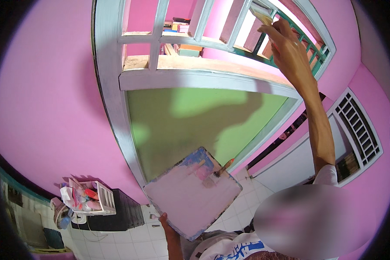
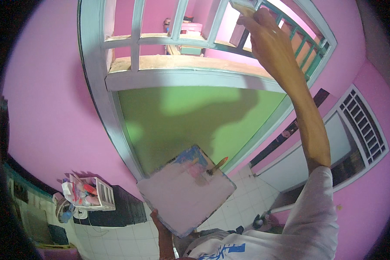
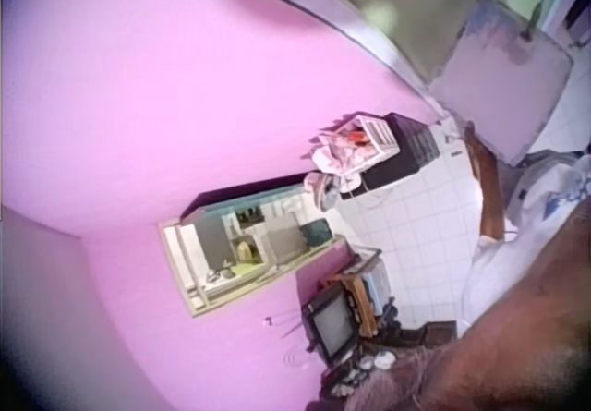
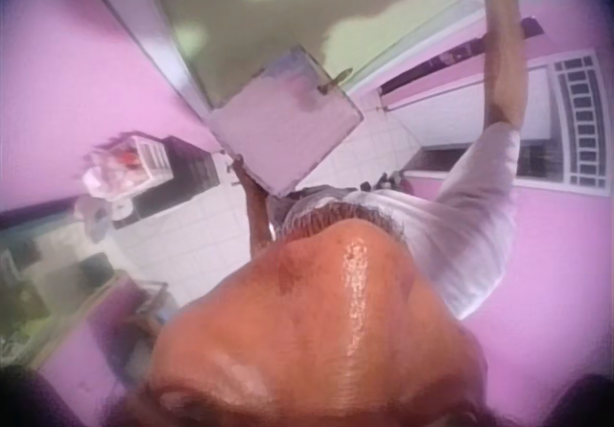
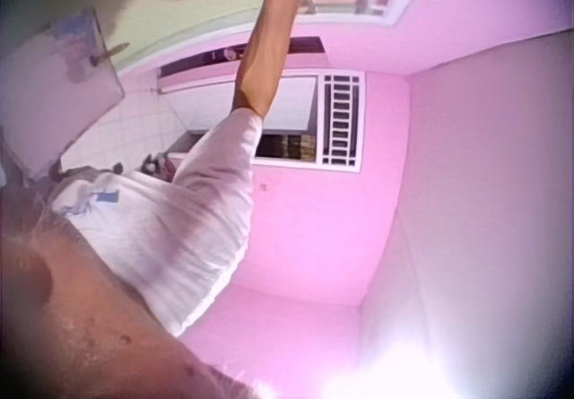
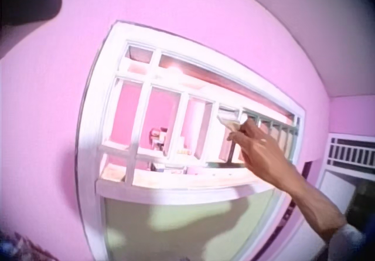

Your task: The person paints the upper window frame white using a brush and a paint tray. They repeatedly dip the brush into the tray and apply paint to the frame's horizontal and vertical bars.

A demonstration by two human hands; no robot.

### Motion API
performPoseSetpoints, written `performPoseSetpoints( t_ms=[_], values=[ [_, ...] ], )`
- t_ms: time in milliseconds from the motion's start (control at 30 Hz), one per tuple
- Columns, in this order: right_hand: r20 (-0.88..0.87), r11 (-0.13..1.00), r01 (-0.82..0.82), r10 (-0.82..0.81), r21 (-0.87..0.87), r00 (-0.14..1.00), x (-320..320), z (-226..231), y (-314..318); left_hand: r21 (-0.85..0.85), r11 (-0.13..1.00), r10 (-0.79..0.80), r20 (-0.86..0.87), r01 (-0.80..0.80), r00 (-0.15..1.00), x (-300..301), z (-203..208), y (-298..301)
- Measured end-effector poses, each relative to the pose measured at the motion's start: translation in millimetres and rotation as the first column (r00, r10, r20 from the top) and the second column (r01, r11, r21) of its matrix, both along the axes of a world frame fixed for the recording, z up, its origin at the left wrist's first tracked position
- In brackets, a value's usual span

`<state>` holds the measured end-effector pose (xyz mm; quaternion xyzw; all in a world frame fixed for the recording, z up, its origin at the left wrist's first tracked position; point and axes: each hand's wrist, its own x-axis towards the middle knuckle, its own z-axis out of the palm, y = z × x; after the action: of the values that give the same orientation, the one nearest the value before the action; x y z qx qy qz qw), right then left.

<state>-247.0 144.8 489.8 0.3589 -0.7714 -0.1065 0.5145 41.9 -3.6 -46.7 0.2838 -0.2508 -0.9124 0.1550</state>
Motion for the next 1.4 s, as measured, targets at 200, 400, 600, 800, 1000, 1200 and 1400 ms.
performPoseSetpoints(
  t_ms=[200,400,600,800,1000,1200,1400],
  values=[
    [-0.080,0.980,-0.188,0.183,-0.071,0.980,-13.8,-14.5,1.5,-0.009,1.000,-0.003,0.002,0.003,1.000,-3.1,12.9,-0.6],
    [-0.079,0.956,-0.253,0.244,-0.150,0.967,-15.2,-24.2,7.6,0.081,0.996,-0.025,-0.112,0.034,0.993,3.4,-19.9,-2.2],
    [-0.020,0.921,-0.295,0.300,-0.254,0.954,7.0,-42.1,12.8,0.083,0.997,0.000,0.003,0.000,1.000,3.4,8.2,3.8],
    [0.099,0.953,-0.216,0.241,-0.214,0.966,13.8,-33.7,9.2,0.024,0.997,-0.076,-0.032,0.077,0.997,1.1,-7.5,3.2],
    [0.035,0.997,-0.070,0.071,-0.046,0.997,-4.8,1.4,-7.4,0.099,0.995,-0.006,-0.063,0.012,0.998,2.3,-8.2,7.4],
    [-0.041,0.989,-0.134,0.131,-0.066,0.991,-26.5,-10.8,-3.2,0.147,0.988,-0.033,-0.065,0.042,0.997,1.0,-21.3,9.1],
    [-0.138,0.973,-0.199,0.183,-0.117,0.973,-28.1,-18.1,-7.2,0.138,0.989,-0.045,-0.107,0.060,0.993,0.1,-7.1,5.9]
  ],
)
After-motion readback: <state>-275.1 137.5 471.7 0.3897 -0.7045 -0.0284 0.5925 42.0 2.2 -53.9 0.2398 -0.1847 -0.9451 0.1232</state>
